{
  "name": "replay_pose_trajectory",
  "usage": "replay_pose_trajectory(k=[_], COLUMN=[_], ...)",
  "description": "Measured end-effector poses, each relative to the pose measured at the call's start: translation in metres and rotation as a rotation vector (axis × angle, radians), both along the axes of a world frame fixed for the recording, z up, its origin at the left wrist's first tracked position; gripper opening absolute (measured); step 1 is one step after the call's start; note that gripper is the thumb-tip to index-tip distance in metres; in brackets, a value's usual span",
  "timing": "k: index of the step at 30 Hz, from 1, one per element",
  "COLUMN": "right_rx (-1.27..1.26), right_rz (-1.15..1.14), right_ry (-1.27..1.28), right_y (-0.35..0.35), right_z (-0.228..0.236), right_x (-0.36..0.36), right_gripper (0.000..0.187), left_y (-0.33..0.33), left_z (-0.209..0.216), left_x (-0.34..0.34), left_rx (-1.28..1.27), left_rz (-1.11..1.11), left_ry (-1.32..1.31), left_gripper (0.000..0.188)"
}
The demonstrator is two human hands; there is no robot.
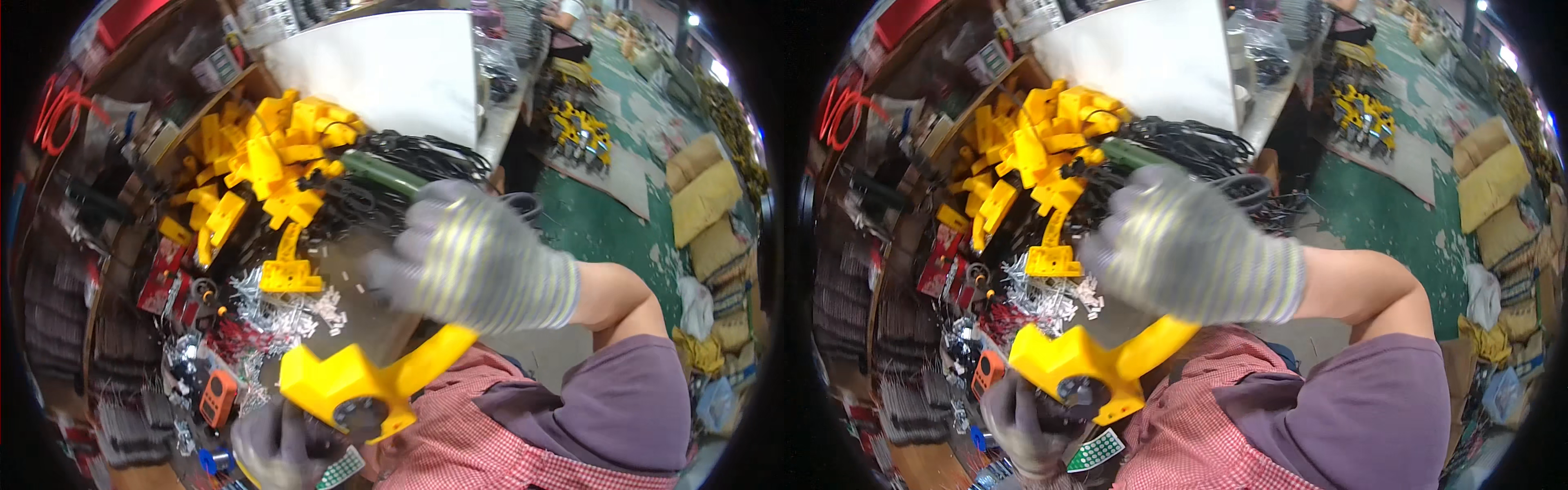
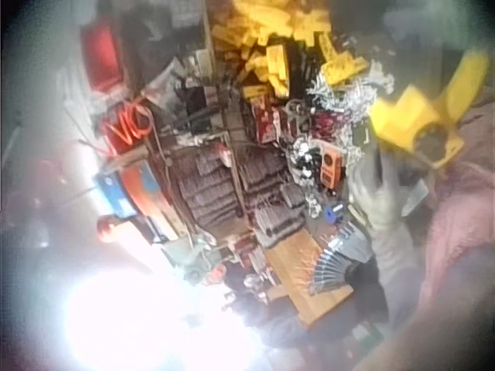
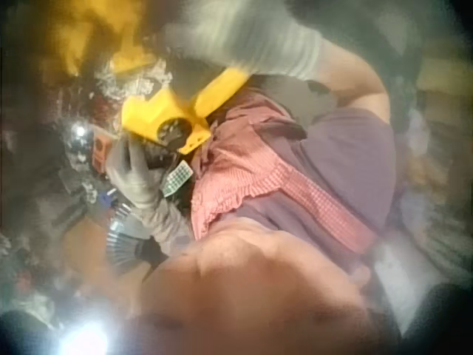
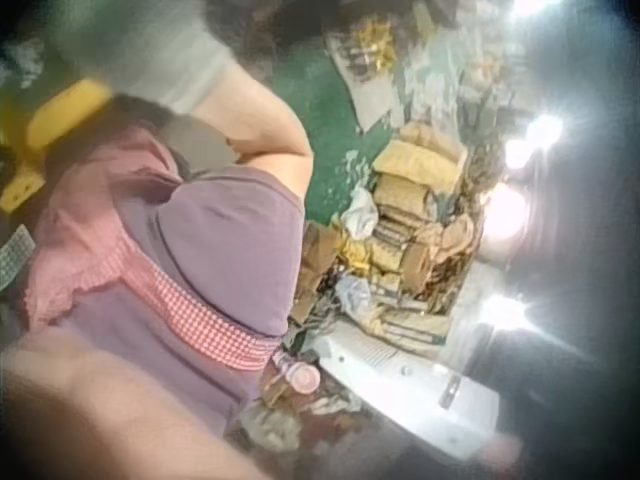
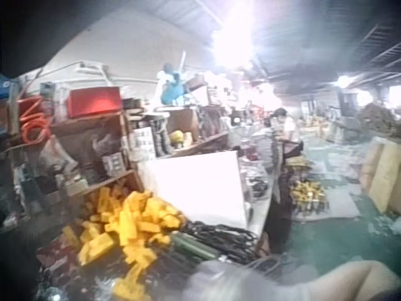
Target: The person assembles the internal components of a yellow handheld power tool by soldering internal wires to a printed circuit board with a soldering iron, then secures the components within the yellow tool housing using screws and a screwdriver.
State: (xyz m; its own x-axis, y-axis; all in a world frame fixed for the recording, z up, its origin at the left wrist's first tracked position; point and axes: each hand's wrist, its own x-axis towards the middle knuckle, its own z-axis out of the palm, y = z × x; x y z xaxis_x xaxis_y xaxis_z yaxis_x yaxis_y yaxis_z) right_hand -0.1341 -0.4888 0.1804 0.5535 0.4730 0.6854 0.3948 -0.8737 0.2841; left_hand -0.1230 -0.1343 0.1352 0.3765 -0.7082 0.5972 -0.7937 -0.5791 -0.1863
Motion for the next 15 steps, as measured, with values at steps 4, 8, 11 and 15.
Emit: replay_pose_trajectory(k=[4, 8, 11, 15], right_rx=[0.125, 0.302, 0.494, 0.654], right_rz=[-0.249, -0.447, -0.481, -0.431], right_ry=[0.111, 0.355, 0.611, 0.847], right_y=[-0.095, -0.159, -0.186, -0.211], right_z=[-0.021, -0.056, -0.068, -0.098], right_x=[-0.076, -0.125, -0.147, -0.172], right_gripper=[0.015, 0.019, 0.021, 0.032], left_y=[-0.109, -0.191, -0.225, -0.261], left_z=[0.027, 0.012, 0.009, -0.006], left_x=[0.042, 0.058, 0.055, 0.047], left_rx=[0.101, 0.121, 0.147, 0.167], left_rz=[-0.391, -0.605, -0.665, -0.739], left_ry=[0.233, 0.311, 0.38, 0.507], left_gripper=[0.077, 0.09, 0.088, 0.088])
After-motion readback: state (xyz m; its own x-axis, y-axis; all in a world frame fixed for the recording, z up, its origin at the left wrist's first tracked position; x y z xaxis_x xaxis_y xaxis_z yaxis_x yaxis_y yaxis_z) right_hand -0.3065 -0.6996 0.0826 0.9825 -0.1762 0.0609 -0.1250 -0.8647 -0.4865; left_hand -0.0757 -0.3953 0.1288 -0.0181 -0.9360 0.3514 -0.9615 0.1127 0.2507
